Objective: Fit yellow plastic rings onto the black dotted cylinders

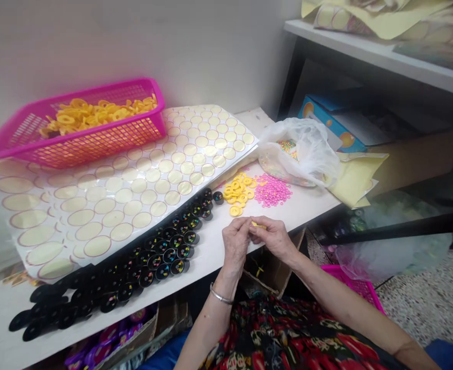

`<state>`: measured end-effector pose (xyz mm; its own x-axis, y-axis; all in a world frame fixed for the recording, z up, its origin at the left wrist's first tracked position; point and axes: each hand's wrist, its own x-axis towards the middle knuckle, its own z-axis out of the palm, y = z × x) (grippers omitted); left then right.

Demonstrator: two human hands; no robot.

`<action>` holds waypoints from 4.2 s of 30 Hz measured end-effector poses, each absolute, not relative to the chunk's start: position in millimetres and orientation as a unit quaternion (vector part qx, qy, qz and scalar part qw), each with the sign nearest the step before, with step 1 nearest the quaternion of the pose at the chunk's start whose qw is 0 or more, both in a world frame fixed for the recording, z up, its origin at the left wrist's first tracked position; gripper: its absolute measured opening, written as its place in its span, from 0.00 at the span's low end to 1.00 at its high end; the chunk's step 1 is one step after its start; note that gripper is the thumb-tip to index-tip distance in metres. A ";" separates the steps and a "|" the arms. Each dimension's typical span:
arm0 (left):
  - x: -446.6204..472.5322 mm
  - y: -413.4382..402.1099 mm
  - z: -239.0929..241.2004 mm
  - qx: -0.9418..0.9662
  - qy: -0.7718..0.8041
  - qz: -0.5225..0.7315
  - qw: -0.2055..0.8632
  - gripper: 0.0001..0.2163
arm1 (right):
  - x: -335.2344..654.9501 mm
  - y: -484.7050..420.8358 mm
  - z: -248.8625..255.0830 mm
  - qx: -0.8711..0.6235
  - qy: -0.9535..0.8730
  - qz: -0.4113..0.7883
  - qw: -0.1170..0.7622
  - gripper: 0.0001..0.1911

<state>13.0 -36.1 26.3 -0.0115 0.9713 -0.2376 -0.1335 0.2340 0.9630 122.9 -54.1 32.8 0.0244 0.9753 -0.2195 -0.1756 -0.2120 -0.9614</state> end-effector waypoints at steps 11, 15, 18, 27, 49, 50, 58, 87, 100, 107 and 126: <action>16.6 -39.9 38.6 0.347 0.530 0.478 0.608 0.10 | 114.3 -49.6 39.2 -0.530 -0.332 0.607 0.490 0.18; 16.8 -48.0 40.6 0.326 0.558 0.473 0.598 0.11 | 112.4 -47.8 37.1 -0.551 -0.340 0.573 0.502 0.20; 14.9 -51.0 40.4 0.328 0.581 0.468 0.580 0.12 | 113.4 -53.3 38.0 -0.582 -0.356 0.525 0.510 0.20; 13.9 -40.7 31.0 0.425 0.595 0.436 0.524 0.14 | 110.7 -59.2 40.4 -0.643 -0.468 0.405 0.451 0.19; 2.3 -55.2 33.3 0.464 0.451 0.445 0.619 0.12 | 107.2 -62.4 36.8 -0.530 -0.259 0.596 0.545 0.15; 0.0 -57.9 31.6 0.488 0.445 0.442 0.607 0.12 | 107.4 -64.9 36.6 -0.508 -0.252 0.608 0.555 0.15; 4.0 -69.9 16.0 0.563 0.493 0.475 0.462 0.12 | 109.4 -85.1 39.6 -0.445 -0.234 0.662 0.556 0.17; -24.6 -53.8 26.6 0.596 0.444 0.419 0.522 0.15 | 130.0 -56.0 38.6 -0.573 -0.286 0.501 0.581 0.14; -19.1 -52.4 21.1 0.601 0.478 0.421 0.483 0.14 | 114.7 -49.7 46.6 -0.544 -0.286 0.554 0.562 0.11; -20.7 -46.9 17.1 0.582 0.509 0.417 0.477 0.15 | 115.9 -43.5 40.0 -0.648 -0.420 0.385 0.505 0.10; -20.3 -45.8 13.7 0.602 0.508 0.434 0.438 0.15 | 156.2 -11.1 23.7 -0.696 -0.702 0.018 0.153 0.12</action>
